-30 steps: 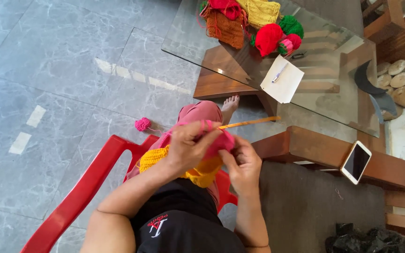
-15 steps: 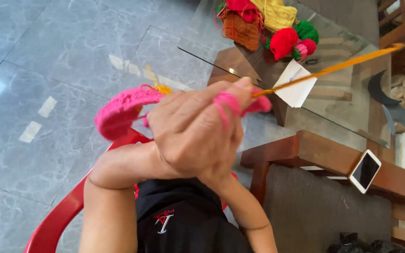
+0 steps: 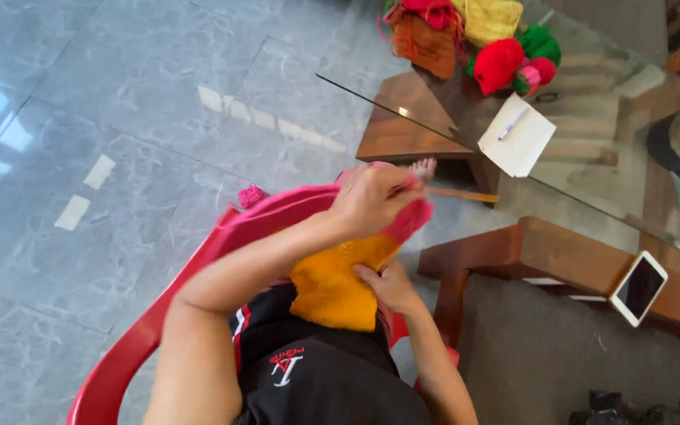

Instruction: Hand-crocheting a multi-colored fabric piece using a hook and yarn at a natural pace.

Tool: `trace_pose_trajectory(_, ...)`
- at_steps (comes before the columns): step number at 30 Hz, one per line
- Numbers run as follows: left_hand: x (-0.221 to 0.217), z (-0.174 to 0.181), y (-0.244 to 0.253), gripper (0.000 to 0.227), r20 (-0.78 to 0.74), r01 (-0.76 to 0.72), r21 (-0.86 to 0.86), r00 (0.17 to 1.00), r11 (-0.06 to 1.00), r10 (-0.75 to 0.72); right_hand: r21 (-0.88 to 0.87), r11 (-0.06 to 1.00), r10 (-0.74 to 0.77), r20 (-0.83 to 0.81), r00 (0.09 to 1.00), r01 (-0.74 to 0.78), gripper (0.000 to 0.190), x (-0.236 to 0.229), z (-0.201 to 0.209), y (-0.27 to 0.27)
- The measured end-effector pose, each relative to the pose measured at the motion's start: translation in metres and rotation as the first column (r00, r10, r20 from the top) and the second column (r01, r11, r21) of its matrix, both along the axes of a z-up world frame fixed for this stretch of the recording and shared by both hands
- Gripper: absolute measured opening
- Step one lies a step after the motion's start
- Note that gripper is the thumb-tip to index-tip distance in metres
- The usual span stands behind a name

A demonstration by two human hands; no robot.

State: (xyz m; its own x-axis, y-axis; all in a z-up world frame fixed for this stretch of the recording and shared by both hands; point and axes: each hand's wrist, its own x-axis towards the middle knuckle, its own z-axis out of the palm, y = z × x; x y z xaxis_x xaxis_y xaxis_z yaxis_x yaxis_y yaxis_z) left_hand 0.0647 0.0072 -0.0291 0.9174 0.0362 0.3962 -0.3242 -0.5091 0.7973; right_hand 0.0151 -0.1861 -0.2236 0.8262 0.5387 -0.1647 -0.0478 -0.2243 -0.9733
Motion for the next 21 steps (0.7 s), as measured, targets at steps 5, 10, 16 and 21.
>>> trace_pose_trajectory(5,0.046,-0.132,-0.024,0.009,-0.127,0.089,-0.425,0.979,0.901,-0.157,-0.511,0.821,-0.057,0.371,0.927,0.255,0.034,0.035,0.037,-0.036)
trace_pose_trajectory(10,0.044,-0.126,-0.027,0.007,-0.171,0.143,-0.512,0.949,0.847,-0.264,0.293,0.850,-0.493,0.148,0.857,0.438,0.051,0.081,0.083,-0.014)
trace_pose_trajectory(16,0.020,-0.087,-0.004,0.011,-0.320,0.100,-0.355,0.921,0.930,-0.221,0.494,0.840,-0.460,0.434,0.775,0.223,0.028,0.094,0.109,0.019)
trace_pose_trajectory(21,0.009,-0.063,0.004,0.024,-0.245,0.064,-0.569,0.939,0.820,-0.243,0.300,0.931,-0.351,0.588,0.728,0.206,0.025,0.083,0.118,0.021)
